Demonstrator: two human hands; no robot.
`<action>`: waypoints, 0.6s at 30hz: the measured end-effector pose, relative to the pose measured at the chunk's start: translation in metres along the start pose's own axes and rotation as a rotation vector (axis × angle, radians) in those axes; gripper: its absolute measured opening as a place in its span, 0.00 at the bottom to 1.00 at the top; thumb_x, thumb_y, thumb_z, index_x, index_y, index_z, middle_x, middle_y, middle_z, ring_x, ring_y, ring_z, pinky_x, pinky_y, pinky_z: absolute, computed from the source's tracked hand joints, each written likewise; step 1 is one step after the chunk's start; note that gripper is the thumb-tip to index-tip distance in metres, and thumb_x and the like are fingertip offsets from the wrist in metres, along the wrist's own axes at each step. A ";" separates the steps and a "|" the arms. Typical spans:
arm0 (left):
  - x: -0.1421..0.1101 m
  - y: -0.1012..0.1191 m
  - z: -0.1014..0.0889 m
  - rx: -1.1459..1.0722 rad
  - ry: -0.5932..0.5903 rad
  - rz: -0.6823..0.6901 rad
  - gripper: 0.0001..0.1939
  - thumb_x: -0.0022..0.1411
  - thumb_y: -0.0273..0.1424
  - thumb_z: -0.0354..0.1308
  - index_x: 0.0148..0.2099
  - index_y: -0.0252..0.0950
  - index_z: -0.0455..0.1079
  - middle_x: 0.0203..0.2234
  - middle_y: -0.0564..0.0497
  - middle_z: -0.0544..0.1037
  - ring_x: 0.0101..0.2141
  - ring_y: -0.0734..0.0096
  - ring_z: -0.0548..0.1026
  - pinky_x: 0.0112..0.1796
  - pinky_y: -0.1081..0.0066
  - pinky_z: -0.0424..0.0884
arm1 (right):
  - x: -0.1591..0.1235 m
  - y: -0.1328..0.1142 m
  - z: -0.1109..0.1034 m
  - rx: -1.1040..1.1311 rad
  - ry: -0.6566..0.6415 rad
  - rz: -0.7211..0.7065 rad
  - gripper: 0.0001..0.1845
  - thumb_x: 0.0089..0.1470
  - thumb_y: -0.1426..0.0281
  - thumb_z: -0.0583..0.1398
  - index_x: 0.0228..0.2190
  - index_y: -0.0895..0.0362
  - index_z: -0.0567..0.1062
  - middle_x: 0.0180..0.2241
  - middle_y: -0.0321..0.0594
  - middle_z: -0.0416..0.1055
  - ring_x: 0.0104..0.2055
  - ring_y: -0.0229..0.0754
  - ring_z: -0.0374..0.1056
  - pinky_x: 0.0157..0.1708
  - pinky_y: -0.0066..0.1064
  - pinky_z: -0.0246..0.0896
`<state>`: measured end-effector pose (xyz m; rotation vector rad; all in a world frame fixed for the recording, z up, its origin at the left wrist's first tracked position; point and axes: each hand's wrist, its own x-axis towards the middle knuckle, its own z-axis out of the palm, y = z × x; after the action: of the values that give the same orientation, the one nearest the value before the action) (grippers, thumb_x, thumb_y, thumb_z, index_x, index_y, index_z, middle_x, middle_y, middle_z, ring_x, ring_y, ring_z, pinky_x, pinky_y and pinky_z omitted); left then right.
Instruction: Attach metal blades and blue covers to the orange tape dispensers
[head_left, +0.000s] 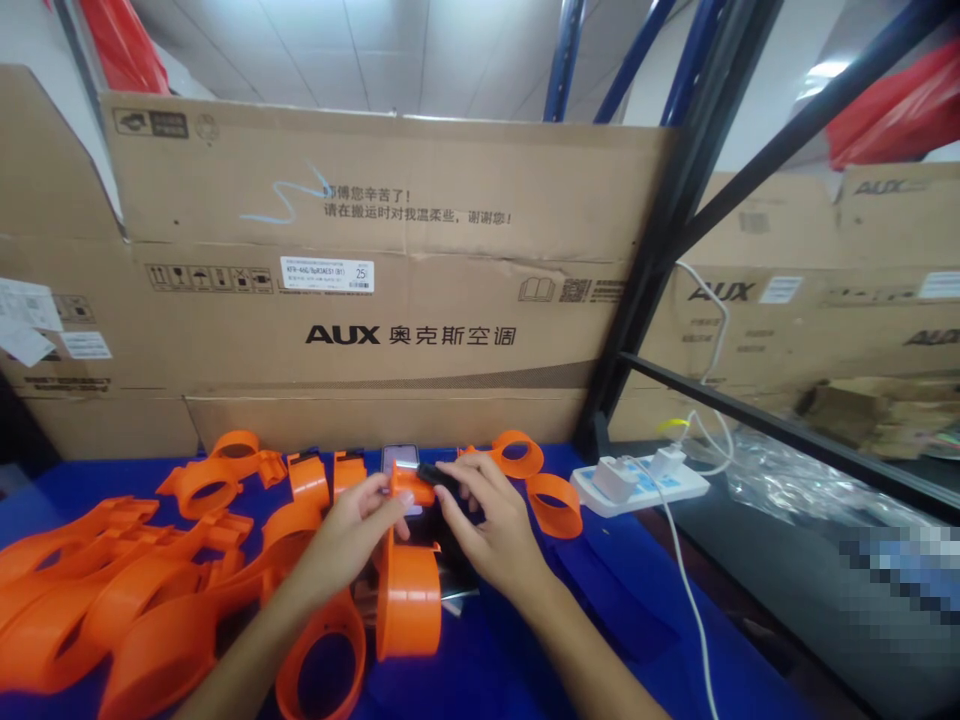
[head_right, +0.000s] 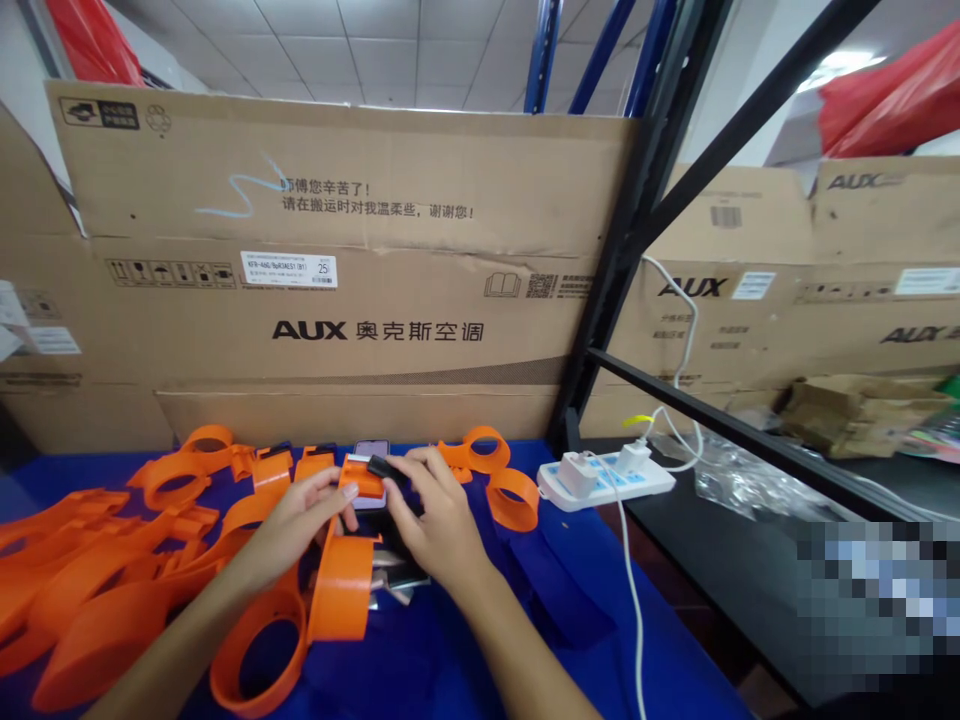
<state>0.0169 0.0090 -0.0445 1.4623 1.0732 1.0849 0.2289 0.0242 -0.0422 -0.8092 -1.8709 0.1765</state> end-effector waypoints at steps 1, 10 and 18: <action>0.000 0.000 0.000 0.001 -0.011 -0.005 0.19 0.65 0.48 0.59 0.47 0.38 0.72 0.27 0.52 0.78 0.26 0.70 0.70 0.28 0.72 0.60 | -0.001 0.000 0.001 0.006 -0.009 -0.013 0.13 0.65 0.70 0.60 0.50 0.52 0.76 0.43 0.44 0.72 0.38 0.43 0.70 0.36 0.35 0.70; -0.002 0.003 0.004 -0.044 -0.034 0.018 0.16 0.63 0.45 0.63 0.45 0.38 0.75 0.26 0.49 0.78 0.27 0.68 0.72 0.26 0.72 0.64 | -0.004 -0.001 0.007 0.035 -0.039 -0.029 0.14 0.65 0.71 0.58 0.51 0.51 0.77 0.46 0.47 0.72 0.45 0.47 0.73 0.43 0.41 0.74; -0.003 0.005 0.007 -0.047 -0.061 -0.029 0.18 0.61 0.46 0.64 0.46 0.39 0.75 0.26 0.51 0.77 0.25 0.69 0.72 0.22 0.75 0.65 | -0.003 -0.006 0.007 0.081 -0.071 -0.059 0.15 0.66 0.73 0.56 0.51 0.52 0.76 0.46 0.47 0.70 0.49 0.47 0.71 0.49 0.42 0.71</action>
<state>0.0233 0.0037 -0.0412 1.4295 1.0167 1.0322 0.2207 0.0199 -0.0446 -0.6996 -1.9396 0.2448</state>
